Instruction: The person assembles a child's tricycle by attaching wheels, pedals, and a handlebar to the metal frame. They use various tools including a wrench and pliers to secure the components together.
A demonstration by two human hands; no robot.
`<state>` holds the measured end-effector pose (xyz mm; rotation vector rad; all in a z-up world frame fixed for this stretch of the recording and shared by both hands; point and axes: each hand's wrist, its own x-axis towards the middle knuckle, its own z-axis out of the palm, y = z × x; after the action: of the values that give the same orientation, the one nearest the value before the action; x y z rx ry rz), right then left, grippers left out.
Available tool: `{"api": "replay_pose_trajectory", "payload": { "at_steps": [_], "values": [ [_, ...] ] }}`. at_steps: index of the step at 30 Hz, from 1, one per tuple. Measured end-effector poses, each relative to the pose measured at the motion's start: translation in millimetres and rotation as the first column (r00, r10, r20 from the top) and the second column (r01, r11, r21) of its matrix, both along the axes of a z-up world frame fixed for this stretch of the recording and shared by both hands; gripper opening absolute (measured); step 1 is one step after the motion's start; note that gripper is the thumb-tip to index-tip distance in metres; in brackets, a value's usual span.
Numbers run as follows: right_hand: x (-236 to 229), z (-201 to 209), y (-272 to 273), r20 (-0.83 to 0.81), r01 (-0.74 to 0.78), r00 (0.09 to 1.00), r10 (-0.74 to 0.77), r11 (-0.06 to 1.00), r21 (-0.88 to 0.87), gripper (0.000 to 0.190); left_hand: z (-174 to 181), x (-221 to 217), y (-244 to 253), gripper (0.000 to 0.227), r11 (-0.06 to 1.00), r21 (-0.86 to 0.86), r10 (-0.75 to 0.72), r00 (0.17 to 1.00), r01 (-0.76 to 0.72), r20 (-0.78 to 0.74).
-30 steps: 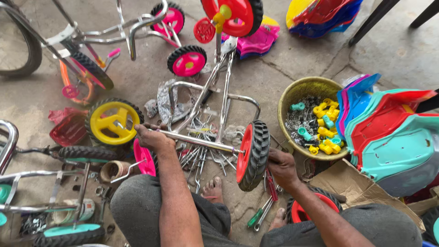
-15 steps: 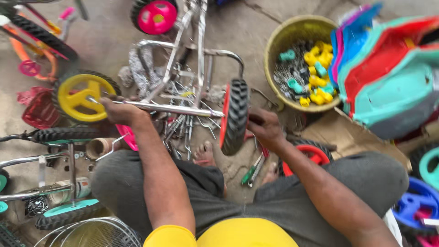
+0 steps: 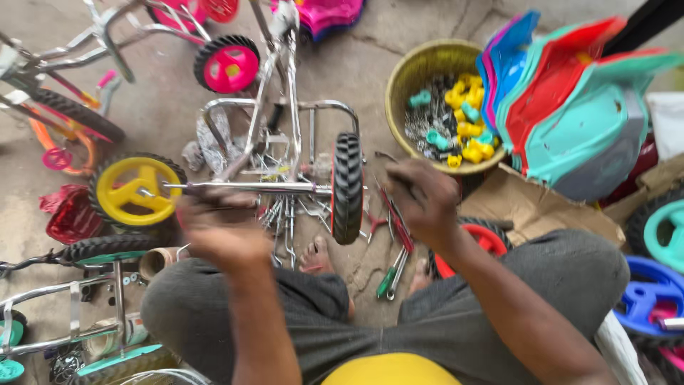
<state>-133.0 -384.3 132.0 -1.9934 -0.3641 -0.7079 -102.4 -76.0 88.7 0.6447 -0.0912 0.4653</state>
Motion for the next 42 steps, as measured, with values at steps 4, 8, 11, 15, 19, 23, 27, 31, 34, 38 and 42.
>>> {"api": "replay_pose_trajectory", "payload": {
  "at_steps": [4, 8, 11, 15, 19, 23, 27, 31, 34, 38, 42],
  "values": [
    [-23, 57, 15, 0.067, -0.140, 0.987, 0.147, 0.986, -0.091, 0.023, 44, -25, -121, 0.044, 0.908, -0.328, -0.347, 0.907, 0.260, -0.239],
    [-27, 85, 21, -0.001, -0.052, 0.999, 0.053, 0.972, -0.231, 0.020, 83, -47, -185, 0.045, 0.867, -0.154, -0.495, 0.855, 0.474, -0.157],
    [-21, 91, 12, -0.092, -0.114, 0.991, 0.094, 0.964, -0.240, 0.011, 97, -54, -200, 0.043, 0.921, 0.057, -0.370, 0.911, 0.386, -0.183],
    [-22, 71, -2, -0.230, -0.157, 0.970, 0.076, 0.921, -0.356, 0.011, 86, -63, -204, 0.046, 0.910, 0.234, -0.296, 0.931, 0.342, -0.212],
    [-16, 26, -14, -0.303, -0.159, 0.940, 0.160, 0.987, 0.031, 0.013, 61, -57, -191, 0.043, 0.912, 0.315, -0.231, 0.964, 0.262, -0.133],
    [-5, -32, -31, -0.603, 0.076, 0.751, 0.269, 0.871, 0.485, 0.028, 39, -37, -135, 0.025, 0.766, 0.637, 0.169, 0.983, -0.087, -0.068],
    [6, -80, -21, -0.526, 0.138, 0.760, 0.380, 0.697, 0.704, 0.025, 33, -8, -79, 0.026, 0.587, 0.810, 0.183, 0.972, 0.010, -0.145],
    [12, -97, -12, -0.598, 0.177, 0.692, 0.404, 0.707, 0.684, 0.034, 32, -11, -79, 0.053, 0.178, 0.981, 0.209, 0.977, -0.072, 0.033],
    [14, -100, -4, -0.601, 0.130, 0.688, 0.407, 0.745, 0.654, 0.031, 24, -27, -100, 0.073, 0.036, 0.998, 0.101, 0.994, -0.056, 0.052],
    [24, -101, 1, -0.554, 0.001, 0.772, 0.311, 0.871, 0.491, 0.025, 15, -34, -114, 0.077, 0.119, 0.993, 0.121, 0.992, 0.012, -0.026],
    [30, -105, 8, -0.516, -0.014, 0.767, 0.382, 0.814, 0.581, 0.032, 4, -33, -116, 0.078, 0.072, 0.997, 0.142, 0.990, 0.005, -0.015]
  ]
}}
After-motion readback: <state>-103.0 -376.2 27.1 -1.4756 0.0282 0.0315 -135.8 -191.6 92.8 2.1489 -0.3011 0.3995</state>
